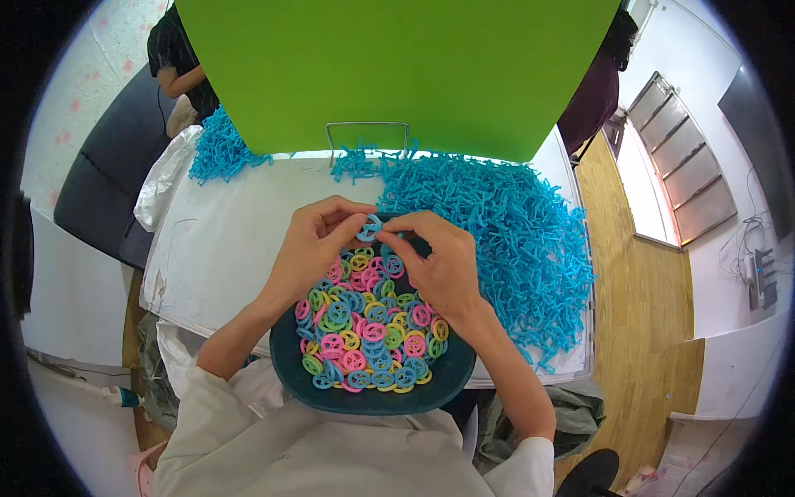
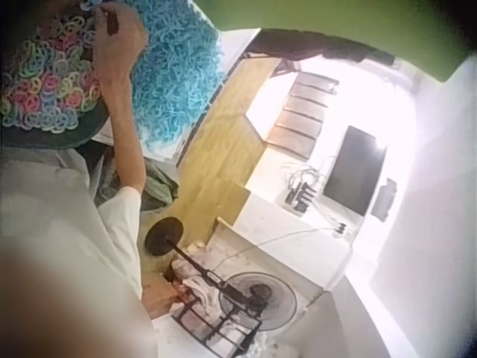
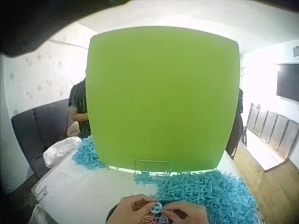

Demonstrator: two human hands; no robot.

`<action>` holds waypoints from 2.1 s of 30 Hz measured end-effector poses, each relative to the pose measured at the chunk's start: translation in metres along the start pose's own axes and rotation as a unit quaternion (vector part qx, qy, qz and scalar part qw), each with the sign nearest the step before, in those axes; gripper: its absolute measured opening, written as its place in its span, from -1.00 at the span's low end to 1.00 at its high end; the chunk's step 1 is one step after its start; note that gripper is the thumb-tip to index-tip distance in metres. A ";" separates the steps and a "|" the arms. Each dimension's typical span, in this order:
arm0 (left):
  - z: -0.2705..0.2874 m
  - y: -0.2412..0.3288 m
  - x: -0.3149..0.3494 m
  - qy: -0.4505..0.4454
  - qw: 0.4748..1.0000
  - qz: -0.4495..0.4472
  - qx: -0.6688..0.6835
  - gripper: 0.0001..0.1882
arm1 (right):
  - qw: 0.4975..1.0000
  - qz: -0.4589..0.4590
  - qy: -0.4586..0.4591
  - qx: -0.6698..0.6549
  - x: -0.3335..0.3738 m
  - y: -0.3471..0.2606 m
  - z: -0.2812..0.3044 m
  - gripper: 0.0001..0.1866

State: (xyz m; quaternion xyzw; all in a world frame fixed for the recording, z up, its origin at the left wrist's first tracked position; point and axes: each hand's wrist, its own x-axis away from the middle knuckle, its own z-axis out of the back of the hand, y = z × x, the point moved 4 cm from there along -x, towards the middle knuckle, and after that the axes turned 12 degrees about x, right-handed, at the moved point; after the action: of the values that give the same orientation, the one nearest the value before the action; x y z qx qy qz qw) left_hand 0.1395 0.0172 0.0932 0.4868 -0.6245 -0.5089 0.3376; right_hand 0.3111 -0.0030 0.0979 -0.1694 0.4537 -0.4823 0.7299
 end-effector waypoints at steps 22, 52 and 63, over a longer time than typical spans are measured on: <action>-0.011 -0.044 0.003 -0.248 0.779 -0.132 -0.561 -0.65 | 0.987 -0.062 -0.118 -0.089 -0.025 0.023 -0.002 -0.81; 0.001 -0.007 -0.007 -0.019 0.999 0.035 -0.026 -0.87 | 0.994 0.018 -0.007 0.108 -0.010 0.002 0.010 -0.84; 0.008 -0.011 -0.007 0.020 0.998 -0.041 -0.048 -0.95 | 0.991 -0.079 -0.070 0.084 -0.011 0.001 -0.003 -0.82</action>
State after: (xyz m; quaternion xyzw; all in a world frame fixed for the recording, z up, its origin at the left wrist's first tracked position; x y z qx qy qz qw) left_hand 0.1367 0.0266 0.0815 0.5053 -0.5719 -0.5417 0.3523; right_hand 0.3080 0.0070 0.1011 -0.1757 0.3442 -0.5617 0.7315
